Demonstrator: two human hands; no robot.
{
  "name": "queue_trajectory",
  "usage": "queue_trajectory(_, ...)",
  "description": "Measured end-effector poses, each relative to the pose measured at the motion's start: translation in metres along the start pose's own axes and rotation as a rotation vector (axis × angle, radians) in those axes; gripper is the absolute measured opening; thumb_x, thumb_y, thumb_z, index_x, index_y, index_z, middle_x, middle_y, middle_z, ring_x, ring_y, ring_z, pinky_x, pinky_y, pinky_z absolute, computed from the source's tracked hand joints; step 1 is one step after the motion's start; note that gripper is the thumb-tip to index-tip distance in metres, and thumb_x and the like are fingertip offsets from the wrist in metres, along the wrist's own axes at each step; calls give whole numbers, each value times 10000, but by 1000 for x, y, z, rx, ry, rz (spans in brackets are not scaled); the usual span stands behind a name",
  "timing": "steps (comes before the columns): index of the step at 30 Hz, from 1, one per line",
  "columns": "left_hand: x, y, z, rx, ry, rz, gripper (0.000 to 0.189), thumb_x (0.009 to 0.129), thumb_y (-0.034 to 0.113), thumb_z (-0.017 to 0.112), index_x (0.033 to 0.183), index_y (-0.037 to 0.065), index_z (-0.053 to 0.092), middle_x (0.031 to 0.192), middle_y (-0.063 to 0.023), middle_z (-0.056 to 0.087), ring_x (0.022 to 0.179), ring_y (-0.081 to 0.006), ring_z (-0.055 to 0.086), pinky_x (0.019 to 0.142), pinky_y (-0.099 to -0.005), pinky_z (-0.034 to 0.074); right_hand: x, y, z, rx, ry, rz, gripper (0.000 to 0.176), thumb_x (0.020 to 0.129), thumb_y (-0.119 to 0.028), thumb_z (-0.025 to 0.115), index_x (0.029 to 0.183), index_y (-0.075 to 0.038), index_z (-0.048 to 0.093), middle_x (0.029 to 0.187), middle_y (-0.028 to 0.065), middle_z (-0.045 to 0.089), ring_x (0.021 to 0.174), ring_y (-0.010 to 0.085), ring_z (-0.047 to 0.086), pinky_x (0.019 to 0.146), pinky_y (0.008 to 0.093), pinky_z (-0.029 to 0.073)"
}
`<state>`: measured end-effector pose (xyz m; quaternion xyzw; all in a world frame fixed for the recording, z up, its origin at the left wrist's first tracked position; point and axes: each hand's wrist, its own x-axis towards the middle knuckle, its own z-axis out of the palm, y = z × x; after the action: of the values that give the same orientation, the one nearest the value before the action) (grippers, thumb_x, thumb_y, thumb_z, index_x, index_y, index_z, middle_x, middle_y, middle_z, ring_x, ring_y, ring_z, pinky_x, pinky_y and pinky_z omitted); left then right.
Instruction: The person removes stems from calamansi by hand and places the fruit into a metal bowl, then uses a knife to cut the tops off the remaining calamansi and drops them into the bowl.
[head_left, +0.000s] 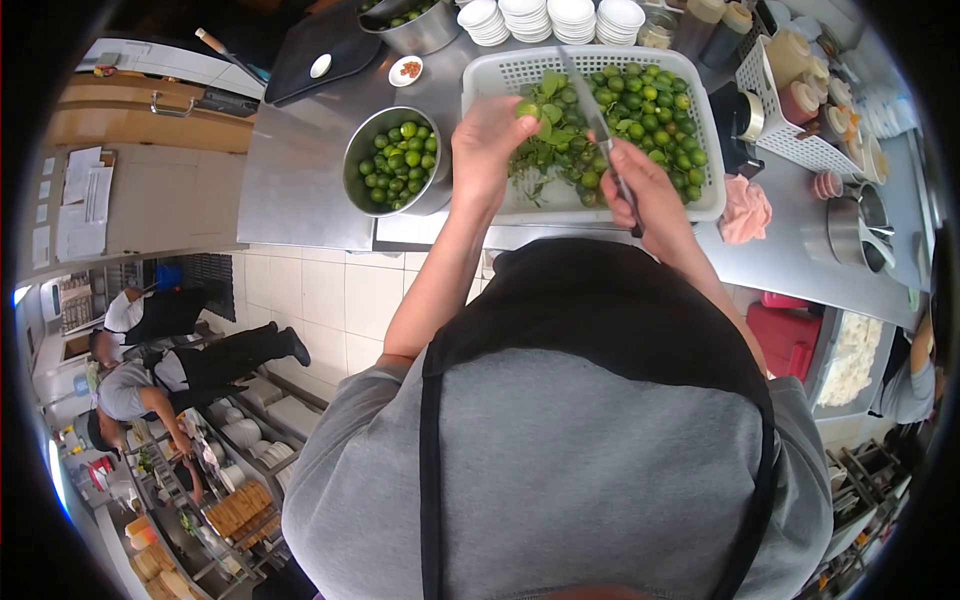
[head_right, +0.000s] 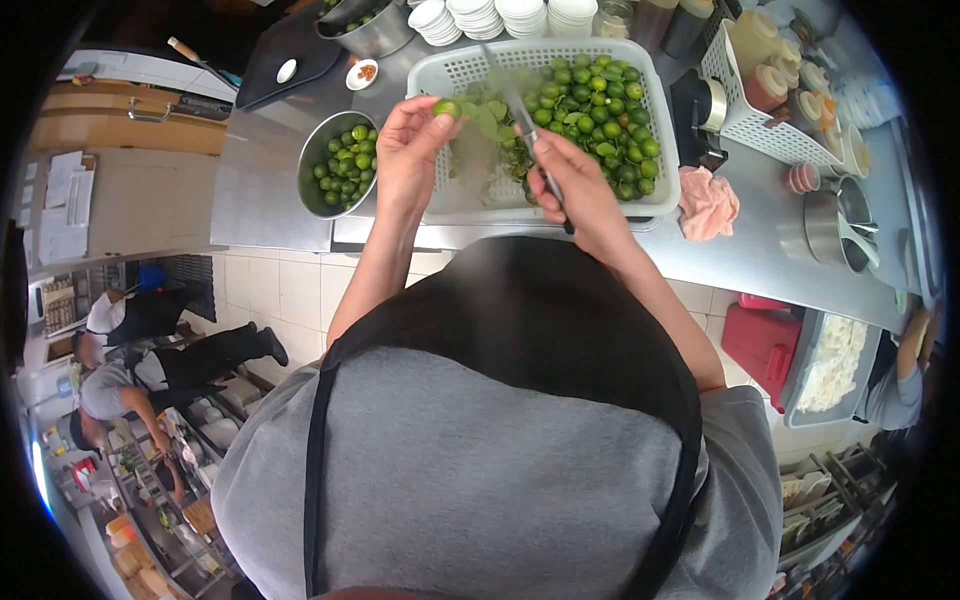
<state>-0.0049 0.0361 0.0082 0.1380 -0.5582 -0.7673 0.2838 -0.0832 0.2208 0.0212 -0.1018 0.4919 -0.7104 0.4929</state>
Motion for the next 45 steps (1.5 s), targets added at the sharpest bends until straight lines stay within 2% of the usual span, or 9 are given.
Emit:
queue_trajectory(2,1,1,-1,-19,31,33,193,810,-21,602,999,-2,566,976,-72,593,907,-141,576,856,-327,482,1,-4,-5,-75,58,-58,336,939,-256,466,1246,-123,493,632,-33,415,475,22,325,393,172,227)
queue_trajectory(7,0,9,0,-32,50,2,236,821,-4,600,1054,0,566,980,-65,592,909,-141,575,848,-322,484,1,13,-12,-609,132,-384,330,917,-189,510,1224,-68,522,813,21,588,622,74,513,551,197,412)
queue_trajectory(12,5,-1,-5,-7,101,48,203,814,-6,610,1014,-11,572,944,-68,604,877,-136,585,812,-311,490,-5,16,-4,-754,55,-549,337,899,-169,532,1214,-49,523,1156,116,593,1026,177,574,848,276,443)
queue_trajectory(24,-11,-2,16,137,-28,-10,183,799,-11,625,977,-11,585,877,-70,641,789,-106,600,744,-241,471,9,7,1,-792,127,-609,312,888,-186,539,1173,-60,558,1073,132,625,887,211,628,767,280,467)
queue_trajectory(29,4,9,-9,-263,38,-117,159,842,43,584,984,-28,572,948,-120,625,850,-171,614,841,-304,491,7,9,-4,-798,97,-593,315,884,-188,544,1172,-61,558,1079,140,621,907,221,623,780,283,464)
queue_trajectory(34,15,50,-81,130,374,134,163,823,13,592,970,-52,565,947,-141,615,860,-199,619,855,-327,500,7,22,-30,-783,158,-622,311,885,-173,553,1180,-77,563,990,96,649,780,135,604,692,242,453)
queue_trajectory(37,12,64,-99,1188,481,429,281,714,75,706,972,14,613,900,-117,634,777,-250,616,739,-335,494,2,14,-61,-688,297,-421,308,888,-166,553,1189,-100,567,777,-1,593,612,48,472,557,196,376)
queue_trajectory(38,9,59,-94,1730,440,688,307,679,95,728,967,48,632,893,-105,639,729,-273,610,712,-372,488,2,13,-65,-691,298,-419,308,888,-166,553,1189,-100,567,777,-1,593,612,48,472,557,196,376)
queue_trajectory(45,11,-51,26,1590,-537,-177,302,729,324,670,806,32,675,807,-154,639,797,-321,620,700,-399,498,2,5,-50,-691,338,-494,301,884,-169,562,1175,-94,572,679,-47,494,590,27,383,524,179,316)
